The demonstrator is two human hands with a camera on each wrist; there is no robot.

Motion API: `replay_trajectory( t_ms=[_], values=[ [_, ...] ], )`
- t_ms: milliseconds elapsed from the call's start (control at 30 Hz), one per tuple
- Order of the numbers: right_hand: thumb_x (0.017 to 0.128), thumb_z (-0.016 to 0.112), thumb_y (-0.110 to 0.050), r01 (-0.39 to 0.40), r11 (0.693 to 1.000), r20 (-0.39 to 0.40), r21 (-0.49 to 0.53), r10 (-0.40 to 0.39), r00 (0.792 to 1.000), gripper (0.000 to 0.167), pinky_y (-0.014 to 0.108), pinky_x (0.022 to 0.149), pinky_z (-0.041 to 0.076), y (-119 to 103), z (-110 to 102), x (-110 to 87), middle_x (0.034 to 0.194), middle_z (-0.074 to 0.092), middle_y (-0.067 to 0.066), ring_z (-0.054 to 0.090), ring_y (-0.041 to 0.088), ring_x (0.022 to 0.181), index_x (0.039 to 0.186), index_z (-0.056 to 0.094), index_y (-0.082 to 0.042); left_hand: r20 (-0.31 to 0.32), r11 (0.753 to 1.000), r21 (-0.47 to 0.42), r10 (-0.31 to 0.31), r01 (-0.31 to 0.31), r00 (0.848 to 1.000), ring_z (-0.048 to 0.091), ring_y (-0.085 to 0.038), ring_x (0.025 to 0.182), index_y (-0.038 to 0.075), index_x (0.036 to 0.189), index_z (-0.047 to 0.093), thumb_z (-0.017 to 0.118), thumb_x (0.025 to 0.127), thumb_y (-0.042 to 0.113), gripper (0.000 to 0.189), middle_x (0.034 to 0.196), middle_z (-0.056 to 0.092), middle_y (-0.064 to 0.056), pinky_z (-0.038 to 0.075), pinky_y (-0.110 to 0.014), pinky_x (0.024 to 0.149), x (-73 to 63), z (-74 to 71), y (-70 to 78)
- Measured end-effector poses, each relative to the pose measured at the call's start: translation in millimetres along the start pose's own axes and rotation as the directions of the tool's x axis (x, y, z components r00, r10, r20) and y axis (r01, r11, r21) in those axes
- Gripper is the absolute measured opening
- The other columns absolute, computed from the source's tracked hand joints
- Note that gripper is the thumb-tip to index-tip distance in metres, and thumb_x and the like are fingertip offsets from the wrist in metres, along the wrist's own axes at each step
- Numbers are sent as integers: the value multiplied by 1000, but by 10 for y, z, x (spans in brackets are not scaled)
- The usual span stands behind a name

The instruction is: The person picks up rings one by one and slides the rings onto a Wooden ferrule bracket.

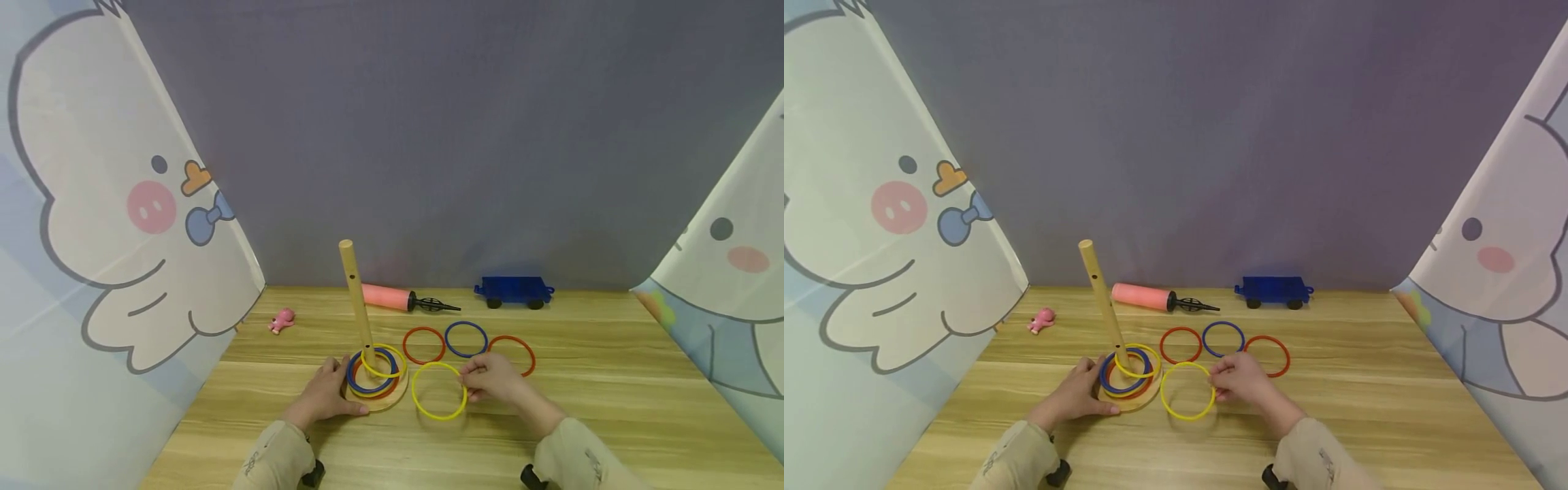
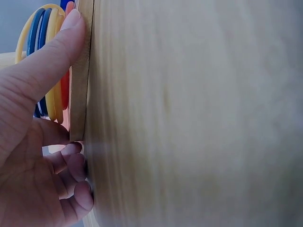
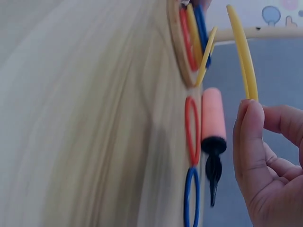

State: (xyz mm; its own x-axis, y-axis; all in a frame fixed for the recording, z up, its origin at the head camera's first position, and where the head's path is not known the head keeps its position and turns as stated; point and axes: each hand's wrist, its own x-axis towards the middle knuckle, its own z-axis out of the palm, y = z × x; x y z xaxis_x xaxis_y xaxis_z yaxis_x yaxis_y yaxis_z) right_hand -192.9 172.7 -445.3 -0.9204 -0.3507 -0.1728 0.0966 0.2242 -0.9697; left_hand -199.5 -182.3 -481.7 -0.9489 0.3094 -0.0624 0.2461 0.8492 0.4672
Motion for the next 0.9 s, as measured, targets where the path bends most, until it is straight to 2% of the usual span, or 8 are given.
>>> replay_trajectory(
  t_ms=[100,367,533,767,900],
  values=[
    [91,65,-3,10,999,20,32,-10,1000,21,32,63,55,-77,80,28,80,66,13,62,14,63,101,61,14,0,1000,-1,0,0,1000,40,-22,91,-6,149,31,85,64,57,119,104,41,-8,38,-40,79,-2,-1,-1],
    [92,67,-9,19,998,13,55,-20,1000,24,39,70,56,-329,293,97,81,67,9,64,15,67,105,63,11,-2,1000,1,1,-1,1000,39,-22,91,-7,149,32,86,64,56,118,104,41,-8,39,-40,79,-9,-12,22],
    [92,67,-8,26,996,10,85,-27,1000,24,36,70,56,-556,384,153,85,67,9,64,17,69,107,62,9,-5,1000,8,2,-2,1000,40,-22,91,-7,148,32,86,65,55,117,104,42,-8,39,-41,80,-11,-19,32],
    [92,65,-5,107,988,41,108,-112,993,26,33,67,56,-946,452,183,83,67,9,63,15,66,110,61,14,-6,1000,-5,9,-9,1000,41,-22,91,-7,148,32,86,65,55,117,103,42,-8,40,-42,80,-25,-34,41],
    [93,64,-3,165,973,40,161,-174,984,25,31,67,55,-1236,466,162,84,67,8,63,14,66,111,60,14,-2,1000,3,8,-8,1000,40,-21,90,-6,150,30,85,65,55,118,103,42,-8,39,-40,79,-36,-43,39]
  ],
)
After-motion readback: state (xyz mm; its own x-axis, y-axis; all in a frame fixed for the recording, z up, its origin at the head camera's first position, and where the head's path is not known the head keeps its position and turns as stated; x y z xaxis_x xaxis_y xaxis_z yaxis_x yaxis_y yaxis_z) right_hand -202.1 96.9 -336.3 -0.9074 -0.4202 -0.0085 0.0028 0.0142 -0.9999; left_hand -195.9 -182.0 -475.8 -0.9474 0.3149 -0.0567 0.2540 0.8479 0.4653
